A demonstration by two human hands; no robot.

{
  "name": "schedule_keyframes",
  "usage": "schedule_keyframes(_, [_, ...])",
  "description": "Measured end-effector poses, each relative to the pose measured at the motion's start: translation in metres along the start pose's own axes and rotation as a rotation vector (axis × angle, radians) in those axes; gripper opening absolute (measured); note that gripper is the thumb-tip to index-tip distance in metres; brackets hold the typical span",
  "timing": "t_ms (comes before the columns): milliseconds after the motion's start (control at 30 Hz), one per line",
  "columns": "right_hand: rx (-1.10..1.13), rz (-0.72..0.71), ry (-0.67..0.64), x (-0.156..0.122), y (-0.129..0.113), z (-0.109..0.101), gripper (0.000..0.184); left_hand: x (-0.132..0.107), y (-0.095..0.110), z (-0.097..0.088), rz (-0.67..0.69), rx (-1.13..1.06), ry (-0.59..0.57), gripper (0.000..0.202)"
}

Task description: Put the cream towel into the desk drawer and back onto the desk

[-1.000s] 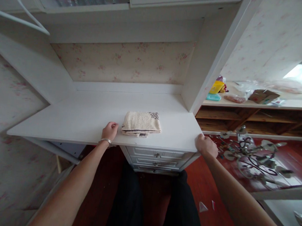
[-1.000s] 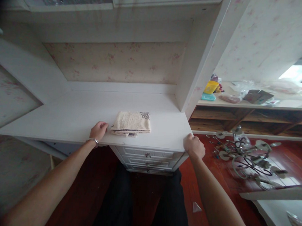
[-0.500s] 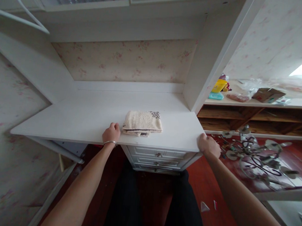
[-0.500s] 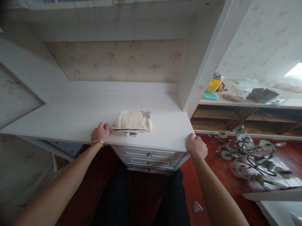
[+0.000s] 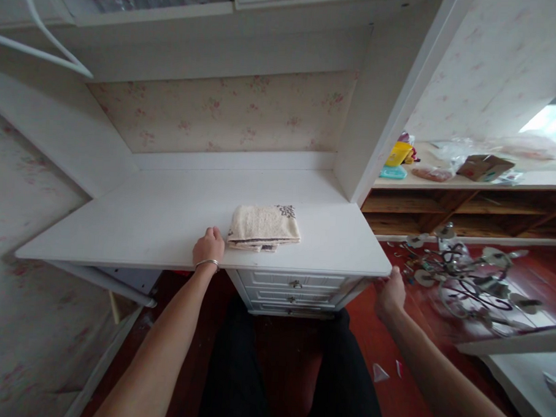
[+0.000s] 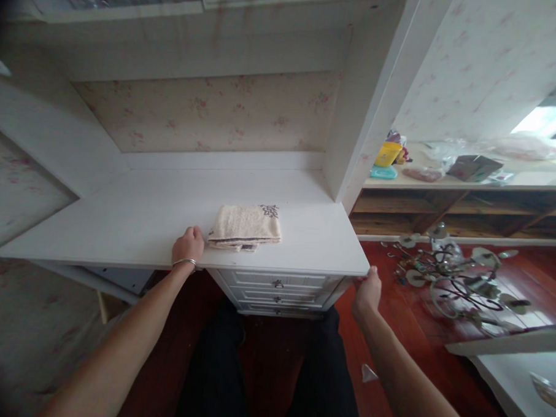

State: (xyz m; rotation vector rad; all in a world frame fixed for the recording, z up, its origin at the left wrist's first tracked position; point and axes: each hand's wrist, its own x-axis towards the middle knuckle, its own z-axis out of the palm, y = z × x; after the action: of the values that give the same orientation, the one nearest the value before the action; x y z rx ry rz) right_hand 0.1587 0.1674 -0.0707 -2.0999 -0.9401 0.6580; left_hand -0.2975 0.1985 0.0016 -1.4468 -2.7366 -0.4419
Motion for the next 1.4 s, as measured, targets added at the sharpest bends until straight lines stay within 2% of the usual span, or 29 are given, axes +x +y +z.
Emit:
schedule_keyframes(100, [0.122,0.152,-0.151,-0.049,0.03,0.023,0.055,0.001,-0.001,0.002,0.009,0.004,-0.002,0.056])
schedule_keyframes(200, [0.204,0.174,-0.364,-0.094,0.037,0.054,0.031,0.001,-0.002,0.003,0.009,0.007,-0.001,0.055])
schedule_keyframes(267, [0.239,0.097,-0.535,-0.112,0.024,0.072,0.027,0.0,-0.002,0.003,0.012,0.007,-0.004,0.054])
schedule_keyframes(367, [0.076,-0.193,-0.68,-0.118,-0.008,0.088,0.03,0.0,-0.002,0.002,0.013,-0.002,-0.008,0.054])
schedule_keyframes(467, [-0.197,-0.475,-0.659,-0.116,-0.029,0.092,0.033,0.001,-0.002,0.002,0.015,-0.011,-0.011,0.054])
schedule_keyframes(567, [-0.396,-0.585,-0.617,-0.121,-0.03,0.092,0.037,0.0,-0.002,0.001,0.014,-0.01,-0.018,0.053])
schedule_keyframes(733, [-0.546,-0.651,-0.578,-0.135,-0.025,0.09,0.045,-0.002,-0.001,-0.001,0.015,-0.011,-0.015,0.052])
schedule_keyframes(933, [-0.735,-0.772,-0.589,-0.129,-0.043,0.088,0.039,-0.003,-0.002,-0.001,0.031,-0.014,-0.002,0.05])
schedule_keyframes(1067, [-0.749,-0.81,-0.581,-0.126,-0.046,0.085,0.037,-0.003,-0.003,-0.001,0.038,-0.008,0.002,0.05])
schedule_keyframes(1233, [-0.763,-0.769,-0.545,-0.133,-0.042,0.082,0.038,-0.002,-0.002,0.0,0.047,0.002,-0.002,0.049])
schedule_keyframes(1400, [-0.777,-0.797,-0.529,-0.133,-0.042,0.083,0.037,-0.002,-0.002,0.0,0.039,0.011,-0.006,0.049])
